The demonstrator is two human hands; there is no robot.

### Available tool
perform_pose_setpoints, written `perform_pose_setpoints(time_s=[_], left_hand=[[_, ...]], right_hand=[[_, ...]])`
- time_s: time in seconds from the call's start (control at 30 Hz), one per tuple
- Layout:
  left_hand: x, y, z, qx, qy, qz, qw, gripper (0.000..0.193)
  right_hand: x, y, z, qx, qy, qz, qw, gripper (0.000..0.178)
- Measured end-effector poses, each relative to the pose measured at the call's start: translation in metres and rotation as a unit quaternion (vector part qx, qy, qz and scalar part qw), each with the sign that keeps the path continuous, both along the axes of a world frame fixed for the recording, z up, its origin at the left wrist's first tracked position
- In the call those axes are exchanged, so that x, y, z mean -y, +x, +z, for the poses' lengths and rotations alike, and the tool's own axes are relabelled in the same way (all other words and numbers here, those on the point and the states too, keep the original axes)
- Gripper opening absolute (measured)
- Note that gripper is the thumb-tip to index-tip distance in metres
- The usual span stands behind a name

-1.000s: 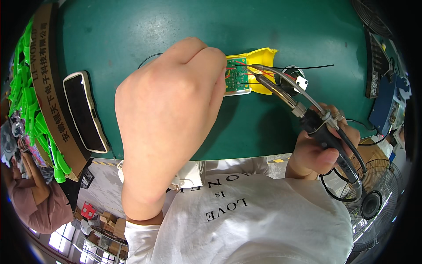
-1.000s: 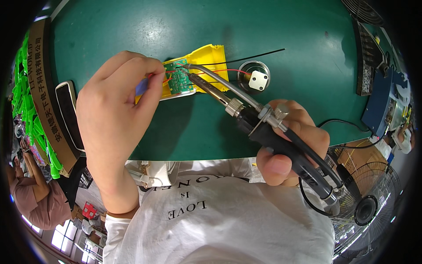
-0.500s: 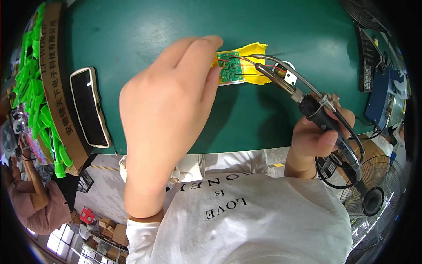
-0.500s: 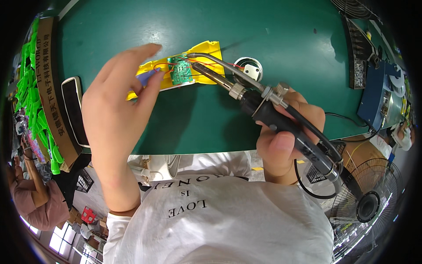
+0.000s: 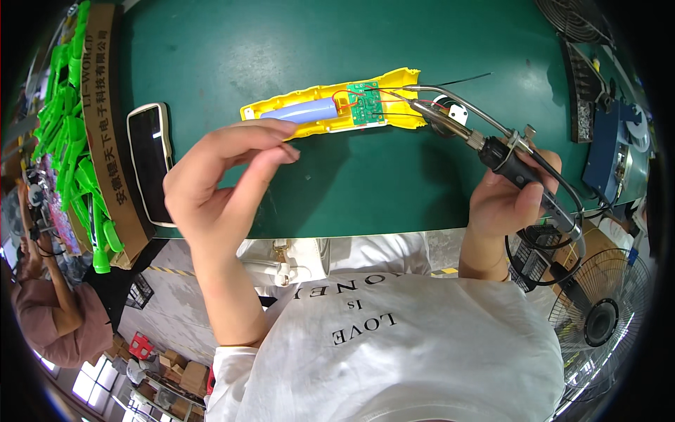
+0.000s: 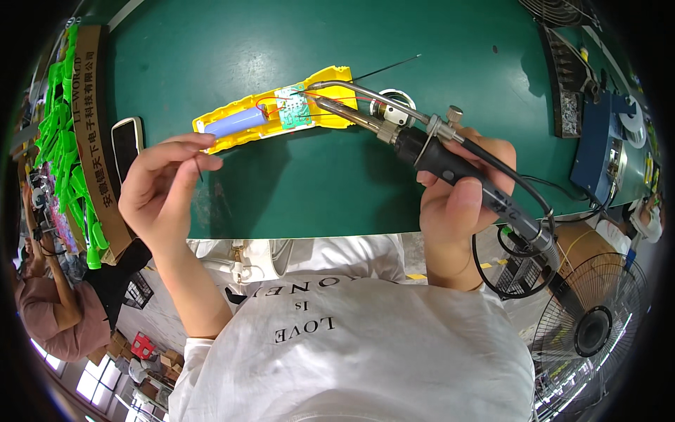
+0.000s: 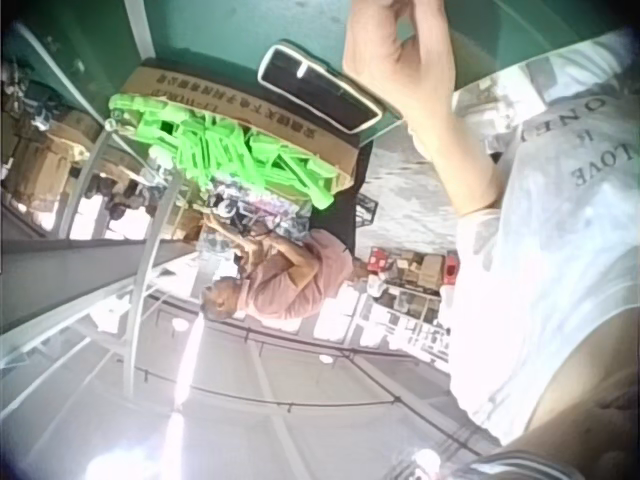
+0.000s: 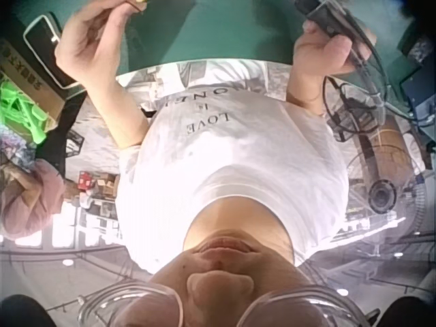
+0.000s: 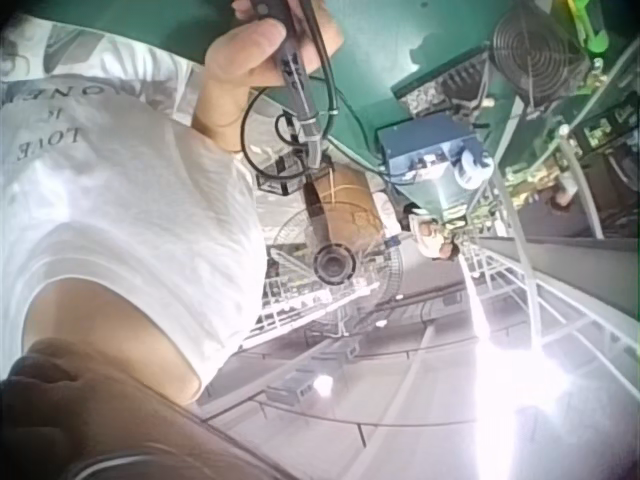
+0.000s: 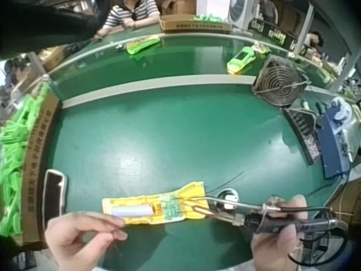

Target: The person solders wires to components inside flashlight casings using a soldering iron, snaps the casing halves together by hand, and places the assembled flashlights onto the upper conveyor.

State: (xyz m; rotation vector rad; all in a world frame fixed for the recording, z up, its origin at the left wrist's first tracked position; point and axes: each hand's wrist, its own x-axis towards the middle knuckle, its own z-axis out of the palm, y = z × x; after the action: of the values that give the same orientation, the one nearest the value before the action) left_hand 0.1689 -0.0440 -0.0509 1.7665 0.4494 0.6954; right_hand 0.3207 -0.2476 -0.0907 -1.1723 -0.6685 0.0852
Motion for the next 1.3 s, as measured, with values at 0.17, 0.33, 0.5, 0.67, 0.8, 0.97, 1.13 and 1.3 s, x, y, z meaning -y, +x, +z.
perform_pose_setpoints(time_s=[0.17, 0.33, 0.5, 0.67, 0.8, 0.97, 1.13, 1.3], left_hand=[[0.004, 0.019, 0.001, -0.11, 0.232, -0.06, 0.965, 0.012], [0.008, 0.022, -0.009, -0.111, 0.282, -0.069, 0.95, 0.013], [0.013, 0.024, -0.011, -0.153, 0.275, -0.058, 0.947, 0.012], [0.018, 0.027, -0.007, -0.182, 0.245, -0.008, 0.952, 0.01], [0.013, 0.022, -0.016, -0.148, 0.273, -0.016, 0.95, 0.011], [0.017, 0.026, -0.01, -0.158, 0.253, 0.008, 0.955, 0.01], [0.02, 0.026, -0.01, -0.183, 0.261, 0.044, 0.947, 0.008], [0.021, 0.027, -0.012, -0.183, 0.295, 0.056, 0.936, 0.009]], right_hand=[[0.001, 0.009, 0.015, -0.045, -0.072, -0.086, 0.993, 0.049], [0.008, 0.023, 0.022, -0.123, -0.048, 0.014, 0.991, 0.05], [0.015, 0.022, 0.029, -0.145, -0.091, 0.044, 0.984, 0.043], [0.021, 0.018, 0.027, -0.094, -0.131, 0.035, 0.986, 0.044], [0.017, 0.022, 0.024, -0.069, -0.079, -0.022, 0.994, 0.036], [0.002, 0.02, 0.024, -0.065, -0.05, -0.095, 0.992, 0.03], [0.0, 0.019, 0.022, -0.052, -0.066, -0.092, 0.992, 0.029], [-0.002, 0.017, 0.023, -0.061, -0.064, -0.094, 0.992, 0.028]])
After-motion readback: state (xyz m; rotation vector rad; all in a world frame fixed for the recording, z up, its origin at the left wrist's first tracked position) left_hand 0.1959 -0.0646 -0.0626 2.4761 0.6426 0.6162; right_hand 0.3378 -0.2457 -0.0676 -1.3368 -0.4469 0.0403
